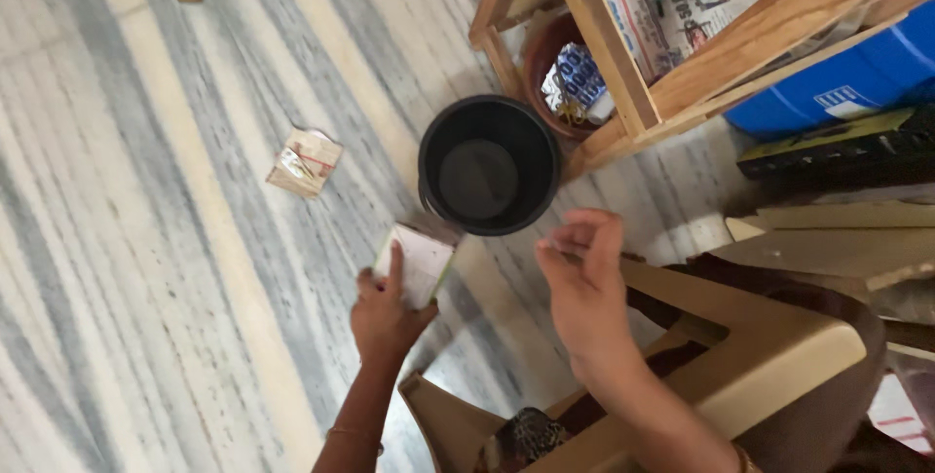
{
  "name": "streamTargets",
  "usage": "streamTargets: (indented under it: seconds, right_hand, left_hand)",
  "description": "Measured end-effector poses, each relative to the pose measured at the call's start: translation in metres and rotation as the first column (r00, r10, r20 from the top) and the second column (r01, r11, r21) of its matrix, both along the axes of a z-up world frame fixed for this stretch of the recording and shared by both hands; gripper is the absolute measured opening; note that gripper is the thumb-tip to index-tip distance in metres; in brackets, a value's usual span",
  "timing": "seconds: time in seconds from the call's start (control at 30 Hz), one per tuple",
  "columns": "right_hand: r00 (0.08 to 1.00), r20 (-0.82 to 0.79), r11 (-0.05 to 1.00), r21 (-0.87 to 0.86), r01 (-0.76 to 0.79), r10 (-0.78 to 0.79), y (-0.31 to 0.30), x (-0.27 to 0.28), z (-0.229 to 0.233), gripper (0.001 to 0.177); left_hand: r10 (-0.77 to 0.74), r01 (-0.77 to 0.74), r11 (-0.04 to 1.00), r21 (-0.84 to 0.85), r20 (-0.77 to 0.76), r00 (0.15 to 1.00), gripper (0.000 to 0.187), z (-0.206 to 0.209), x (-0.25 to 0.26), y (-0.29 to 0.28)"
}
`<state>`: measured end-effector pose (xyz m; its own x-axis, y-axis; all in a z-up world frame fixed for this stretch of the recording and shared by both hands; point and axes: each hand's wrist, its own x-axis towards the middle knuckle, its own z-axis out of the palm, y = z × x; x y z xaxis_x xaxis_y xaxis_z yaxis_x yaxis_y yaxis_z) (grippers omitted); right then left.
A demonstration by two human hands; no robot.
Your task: The person organizes various household items by sorting them into boxes and drawers. They handle a plastic basket, a green bottle, a small box with cloths and a scrubber, and a jar, placing them on a vanity or into drawers.
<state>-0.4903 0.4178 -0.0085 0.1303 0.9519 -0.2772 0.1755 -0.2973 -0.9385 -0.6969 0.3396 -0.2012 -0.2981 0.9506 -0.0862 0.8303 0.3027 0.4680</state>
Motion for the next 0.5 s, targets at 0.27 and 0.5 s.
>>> streamTargets:
  seconds: [0.27, 0.5]
  right_hand:
    - [0.994, -0.09, 0.998, 0.023, -0.067, 0.068, 0.002, -0.003, 0.004, 0.027]
    - [0.996, -0.056, 0.997, -0.03, -0.076, 0.074, 0.006, 0.0, 0.003, 0.017]
  left_hand:
    - [0.14, -0.119, 0.969, -0.219, 0.083, 0.987, 0.12, 0.005, -0.002, 0.043]
    - [-0.003, 0.026, 0.959, 0.282, -0.083, 0.997, 0.105, 0.009, -0.014, 0.04]
